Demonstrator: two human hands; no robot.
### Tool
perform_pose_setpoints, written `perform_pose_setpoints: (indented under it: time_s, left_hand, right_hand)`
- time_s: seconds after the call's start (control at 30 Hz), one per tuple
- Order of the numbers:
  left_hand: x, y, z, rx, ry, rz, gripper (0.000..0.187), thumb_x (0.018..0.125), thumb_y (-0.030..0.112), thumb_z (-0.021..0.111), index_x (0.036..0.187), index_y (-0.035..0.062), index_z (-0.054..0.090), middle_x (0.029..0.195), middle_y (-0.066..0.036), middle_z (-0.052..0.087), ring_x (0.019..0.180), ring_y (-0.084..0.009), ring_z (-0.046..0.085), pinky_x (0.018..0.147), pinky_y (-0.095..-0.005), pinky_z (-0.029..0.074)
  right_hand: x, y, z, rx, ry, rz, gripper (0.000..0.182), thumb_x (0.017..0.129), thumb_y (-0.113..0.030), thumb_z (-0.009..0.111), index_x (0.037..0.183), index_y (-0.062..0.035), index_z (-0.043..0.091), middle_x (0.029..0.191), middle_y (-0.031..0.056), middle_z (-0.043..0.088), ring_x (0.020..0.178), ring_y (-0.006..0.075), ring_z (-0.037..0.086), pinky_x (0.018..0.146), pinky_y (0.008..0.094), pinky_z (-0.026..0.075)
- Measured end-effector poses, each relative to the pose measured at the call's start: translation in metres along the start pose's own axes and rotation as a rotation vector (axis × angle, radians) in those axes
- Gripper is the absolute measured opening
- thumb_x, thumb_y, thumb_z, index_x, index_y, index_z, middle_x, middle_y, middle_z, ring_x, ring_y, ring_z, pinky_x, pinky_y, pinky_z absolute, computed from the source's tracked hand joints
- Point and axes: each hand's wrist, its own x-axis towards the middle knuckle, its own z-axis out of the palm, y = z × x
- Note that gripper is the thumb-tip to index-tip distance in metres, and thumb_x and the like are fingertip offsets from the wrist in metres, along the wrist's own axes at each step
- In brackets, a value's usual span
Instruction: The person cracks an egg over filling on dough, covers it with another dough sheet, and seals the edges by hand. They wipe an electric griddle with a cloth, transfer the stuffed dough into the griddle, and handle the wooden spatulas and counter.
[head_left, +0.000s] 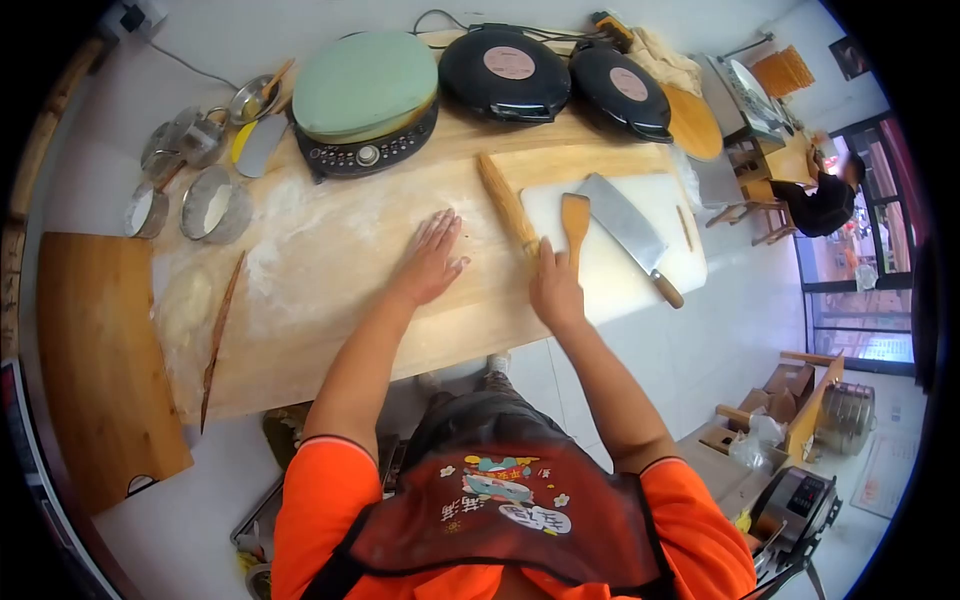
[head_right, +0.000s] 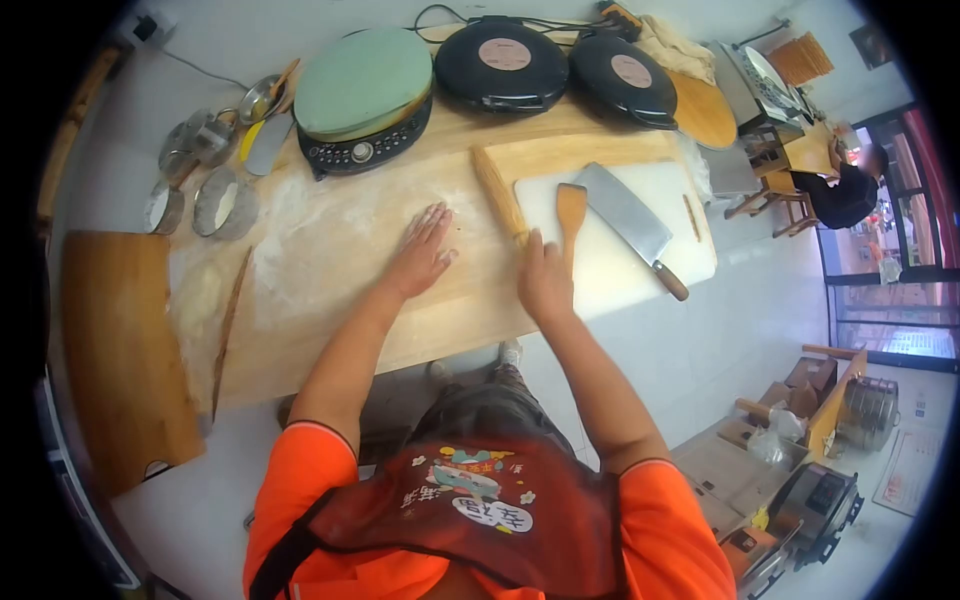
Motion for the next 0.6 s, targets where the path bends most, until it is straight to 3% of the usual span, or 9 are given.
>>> perform_pose_setpoints:
  time_s: [0.07,0.13,0.2,0.27,0.37,0.43,0.47,0.53,0.6]
  left_hand:
    - [-0.03,0.015,-0.004,-0.199,0.124,-0.126,0.063,0.096,0.026,0.063,0.149,-0.0009,0.04,0.159,-0.022,0.034,0.149,-0.0352,0.029,0.123,-0.0482,0.023]
    - [-0.084,0.021,-0.003,-0.786,0.177,-0.398,0.053,0.1,0.027,0.057,0.142,-0.0038,0.049,0.152,-0.022,0.045,0.143,-0.0336,0.042,0.119,-0.0472,0.032]
    - [-0.145,0.038,-0.02,-1.479,-0.072,-0.605,0.049,0.103,0.028,0.051,0.138,-0.0061,0.052,0.146,-0.022,0.052,0.136,-0.0315,0.051,0.116,-0.0466,0.038]
    - [-0.204,0.051,-0.024,-1.876,-0.402,-0.74,0.05,0.105,0.03,0.046,0.137,-0.0077,0.052,0.142,-0.023,0.055,0.131,-0.0312,0.056,0.113,-0.0467,0.042]
    - [-0.248,0.07,-0.022,-1.883,-0.567,-0.999,0.057,0.104,0.037,0.047,0.14,-0.006,0.05,0.145,-0.021,0.053,0.135,-0.0297,0.052,0.115,-0.0453,0.038]
    - [-0.264,0.067,0.006,-2.011,-0.41,-1.064,0.055,0.105,0.036,0.044,0.142,-0.0054,0.048,0.149,-0.021,0.049,0.139,-0.0313,0.047,0.119,-0.0446,0.034]
    - [-0.266,0.066,0.017,-2.056,-0.324,-1.078,0.055,0.106,0.036,0.043,0.142,-0.0052,0.048,0.15,-0.02,0.048,0.14,-0.0315,0.046,0.12,-0.0444,0.033]
    - [-0.268,0.063,0.042,-2.165,-0.197,-0.949,0.057,0.108,0.036,0.035,0.147,-0.0057,0.041,0.155,-0.021,0.042,0.145,-0.0328,0.039,0.123,-0.0443,0.027]
    - [-0.267,0.061,0.057,-2.274,-0.049,-0.989,0.06,0.109,0.037,0.031,0.15,-0.0062,0.035,0.158,-0.022,0.037,0.146,-0.0337,0.036,0.124,-0.0445,0.026]
  right_hand:
    - [0.027,0.003,0.006,-0.059,0.003,-0.092,0.058,0.09,-0.005,0.054,0.146,-0.0074,0.041,0.107,0.0193,0.057,0.102,0.0377,0.059,0.089,0.0485,0.05]
    - [0.042,0.006,0.009,-0.12,0.016,-0.199,0.06,0.088,-0.002,0.053,0.147,-0.0109,0.042,0.109,0.017,0.056,0.103,0.0356,0.058,0.085,0.0461,0.051]
    - [0.034,0.005,0.005,-0.141,-0.044,-0.269,0.062,0.087,0.0,0.053,0.146,-0.0136,0.043,0.111,0.0153,0.056,0.106,0.0344,0.057,0.086,0.0456,0.051]
    - [0.021,0.008,-0.003,-0.136,-0.104,-0.345,0.062,0.086,0.002,0.052,0.146,-0.0146,0.044,0.112,0.0145,0.056,0.107,0.0342,0.057,0.086,0.0456,0.051]
    - [-0.015,0.011,-0.007,-0.035,-0.185,-0.444,0.06,0.088,0.002,0.052,0.146,-0.0133,0.045,0.113,0.0146,0.056,0.107,0.035,0.058,0.088,0.0448,0.051]
    - [-0.036,0.011,-0.011,0.066,-0.219,-0.477,0.057,0.09,0.001,0.053,0.146,-0.0123,0.045,0.118,0.0146,0.056,0.109,0.0346,0.059,0.089,0.042,0.051]
    - [-0.043,0.011,-0.018,0.007,-0.214,-0.455,0.055,0.093,-0.003,0.053,0.146,-0.0078,0.041,0.127,0.0198,0.055,0.112,0.0417,0.059,0.089,0.0459,0.052]
    - [-0.061,0.019,-0.013,0.068,-0.072,-0.259,0.052,0.094,-0.004,0.051,0.144,-0.0052,0.04,0.121,0.0238,0.053,0.103,0.0446,0.06,0.083,0.0495,0.053]
    - [-0.08,0.022,-0.002,0.049,0.058,-0.16,0.049,0.095,-0.005,0.048,0.143,-0.0009,0.037,0.12,0.0309,0.049,0.092,0.0499,0.061,0.071,0.0553,0.055]
